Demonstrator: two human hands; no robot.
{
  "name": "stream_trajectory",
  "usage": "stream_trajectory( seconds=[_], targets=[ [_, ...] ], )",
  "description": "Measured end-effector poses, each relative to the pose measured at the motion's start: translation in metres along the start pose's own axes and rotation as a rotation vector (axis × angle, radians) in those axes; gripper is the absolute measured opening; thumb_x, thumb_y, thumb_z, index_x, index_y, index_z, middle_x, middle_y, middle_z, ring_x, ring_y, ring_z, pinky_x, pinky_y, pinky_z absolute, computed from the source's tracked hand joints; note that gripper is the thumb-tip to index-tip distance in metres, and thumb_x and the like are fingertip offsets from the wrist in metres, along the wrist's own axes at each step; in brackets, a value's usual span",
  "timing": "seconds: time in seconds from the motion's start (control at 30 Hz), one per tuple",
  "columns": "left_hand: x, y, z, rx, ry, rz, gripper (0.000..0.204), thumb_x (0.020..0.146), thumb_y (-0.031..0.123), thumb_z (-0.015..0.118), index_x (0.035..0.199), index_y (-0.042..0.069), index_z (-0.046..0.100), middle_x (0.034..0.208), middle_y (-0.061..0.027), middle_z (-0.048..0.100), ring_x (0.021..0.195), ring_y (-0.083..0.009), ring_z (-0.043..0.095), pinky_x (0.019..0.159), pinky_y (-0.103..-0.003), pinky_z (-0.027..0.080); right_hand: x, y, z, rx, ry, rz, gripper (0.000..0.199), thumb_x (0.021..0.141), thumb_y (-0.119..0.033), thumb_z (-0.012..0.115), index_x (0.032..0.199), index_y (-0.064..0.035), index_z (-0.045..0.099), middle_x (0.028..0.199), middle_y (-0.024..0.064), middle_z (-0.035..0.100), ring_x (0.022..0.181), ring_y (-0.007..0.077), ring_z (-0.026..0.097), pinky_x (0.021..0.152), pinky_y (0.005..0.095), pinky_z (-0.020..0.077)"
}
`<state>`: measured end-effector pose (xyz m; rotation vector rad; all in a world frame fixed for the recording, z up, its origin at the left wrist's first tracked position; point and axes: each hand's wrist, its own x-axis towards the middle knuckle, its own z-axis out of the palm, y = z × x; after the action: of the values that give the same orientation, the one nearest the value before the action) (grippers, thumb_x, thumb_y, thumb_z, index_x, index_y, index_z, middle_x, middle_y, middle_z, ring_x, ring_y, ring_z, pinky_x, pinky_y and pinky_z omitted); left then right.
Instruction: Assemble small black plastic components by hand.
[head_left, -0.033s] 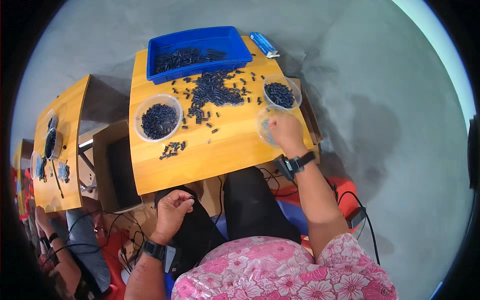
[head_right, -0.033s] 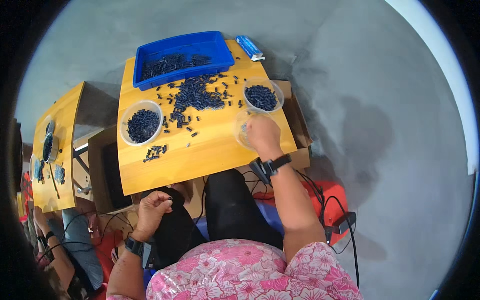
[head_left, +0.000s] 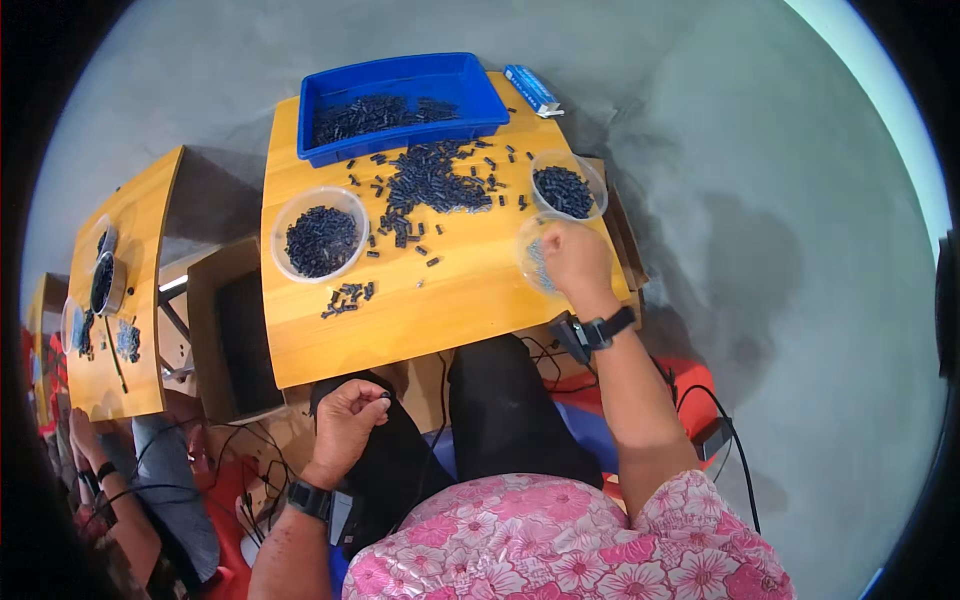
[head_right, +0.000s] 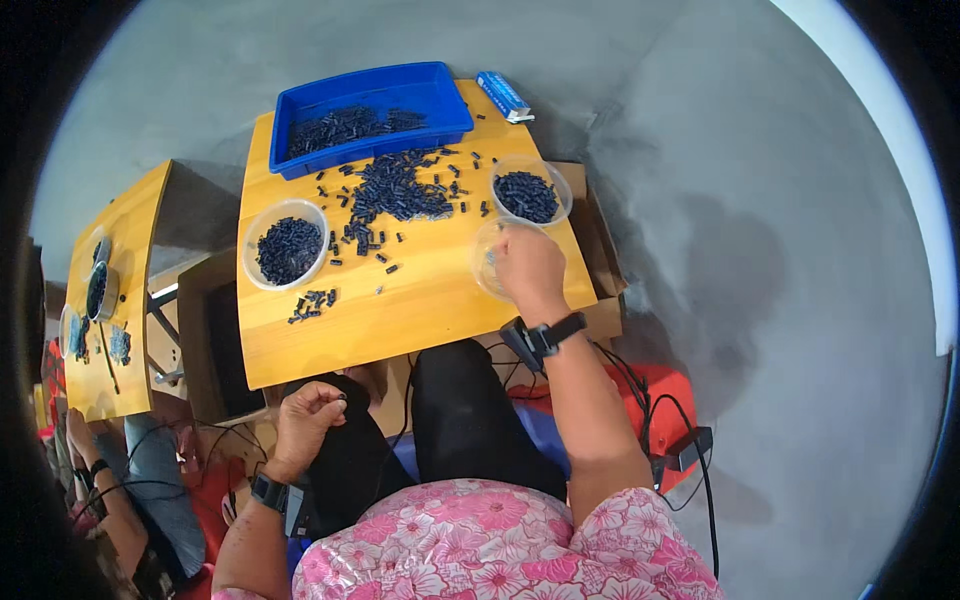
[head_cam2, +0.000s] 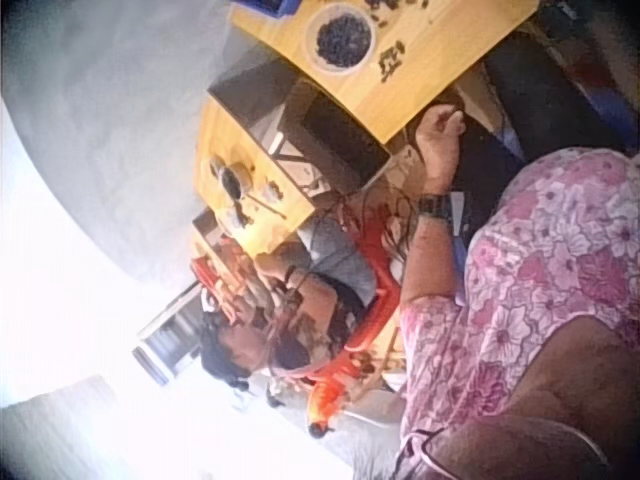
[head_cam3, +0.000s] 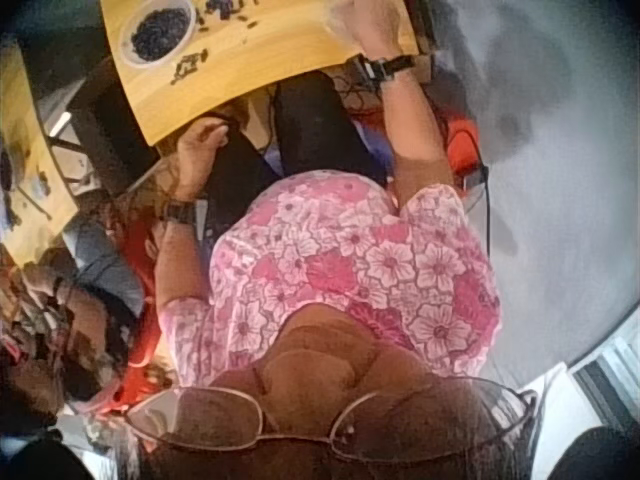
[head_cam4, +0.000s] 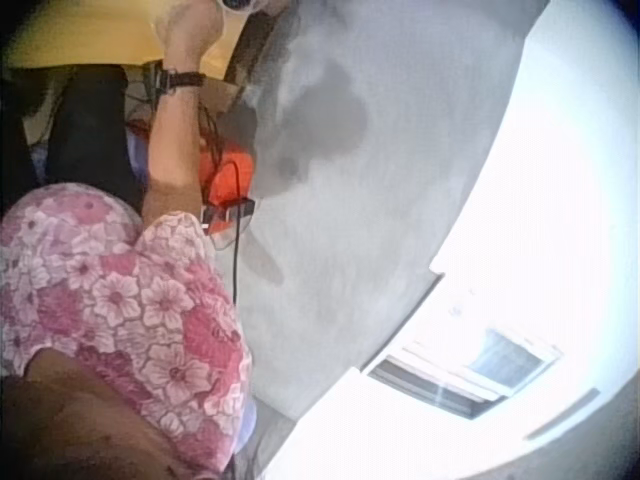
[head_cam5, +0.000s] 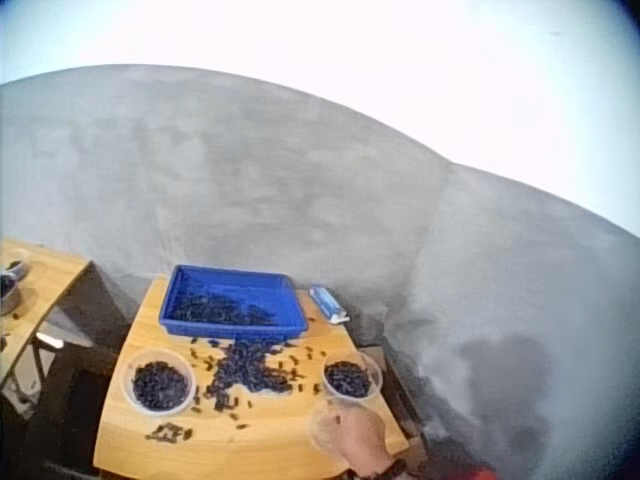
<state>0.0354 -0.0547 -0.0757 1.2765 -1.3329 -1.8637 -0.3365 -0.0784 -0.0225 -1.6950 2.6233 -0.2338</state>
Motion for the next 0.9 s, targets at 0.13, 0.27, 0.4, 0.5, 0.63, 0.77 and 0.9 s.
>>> stream_trajectory(
  seconds=[0.13,0.27,0.4,0.5,0.63,0.77,0.9],
  targets=[
    [-0.003,0.004,-0.001,0.042,0.013,-0.007,0.005,0.084,-0.001,0.067,0.088,0.001,0.065,0.073,0.0004,0.063,0.065,-0.0058,0.060,0.062,-0.020,0.051,-0.002,-0.048,-0.019,0.661,0.233,-0.105,0.010,0.080,-0.003,0.058,0.083,-0.0021,0.068,0.082,0.0174,0.067,0.081,0.0360,0.065,0.074,0.0436,0.0506],
    [0.001,0.000,0.000,0.021,-0.009,0.004,0.005,0.084,-0.001,0.067,0.088,0.002,0.065,0.074,0.0002,0.063,0.065,-0.0058,0.059,0.062,-0.020,0.051,0.010,-0.081,0.023,0.589,0.256,-0.276,0.024,0.081,0.002,0.055,0.103,0.0018,0.062,0.107,0.0209,0.062,0.099,0.0375,0.059,0.086,0.0421,0.0477],
    [-0.001,0.000,-0.002,0.019,-0.008,-0.010,0.006,0.084,-0.001,0.067,0.089,0.002,0.065,0.074,0.0000,0.063,0.065,-0.0059,0.059,0.062,-0.020,0.051,0.012,-0.095,0.054,0.370,0.248,-0.210,0.035,0.081,0.005,0.053,0.116,0.0044,0.057,0.125,0.0209,0.052,0.116,0.0376,0.049,0.096,0.0419,0.0438],
    [-0.001,0.001,-0.002,0.012,-0.006,-0.013,0.006,0.084,-0.002,0.067,0.089,0.001,0.065,0.073,0.0001,0.063,0.065,-0.0062,0.060,0.061,-0.021,0.050,0.021,-0.089,0.071,0.295,0.295,-0.197,0.035,0.081,0.006,0.054,0.116,0.0037,0.058,0.123,0.0189,0.052,0.120,0.0364,0.046,0.099,0.0418,0.0420],
    [-0.001,0.001,-0.001,-0.008,-0.004,-0.001,0.007,0.083,-0.002,0.068,0.089,0.001,0.065,0.074,0.0001,0.062,0.066,-0.0065,0.059,0.062,-0.021,0.050,0.026,-0.090,0.066,0.276,0.253,-0.175,0.037,0.080,0.006,0.055,0.116,-0.0008,0.060,0.123,0.0153,0.054,0.116,0.0343,0.049,0.098,0.0395,0.0422],
    [0.000,-0.002,-0.003,0.022,-0.011,0.025,0.008,0.083,-0.003,0.067,0.090,0.000,0.064,0.076,-0.0003,0.063,0.067,-0.0064,0.059,0.062,-0.021,0.050,0.034,-0.090,0.069,0.249,0.232,-0.165,0.035,0.081,0.005,0.056,0.115,-0.0030,0.063,0.117,0.0125,0.055,0.111,0.0325,0.051,0.094,0.0393,0.0441],
    [-0.001,-0.002,-0.002,0.020,-0.013,0.026,0.008,0.083,-0.003,0.067,0.090,0.000,0.064,0.077,-0.0004,0.063,0.067,-0.0063,0.059,0.062,-0.021,0.050,0.038,-0.088,0.073,0.239,0.253,-0.179,0.033,0.082,0.005,0.056,0.112,-0.0046,0.065,0.114,0.0115,0.056,0.109,0.0316,0.051,0.093,0.0389,0.0448]
  ],
)
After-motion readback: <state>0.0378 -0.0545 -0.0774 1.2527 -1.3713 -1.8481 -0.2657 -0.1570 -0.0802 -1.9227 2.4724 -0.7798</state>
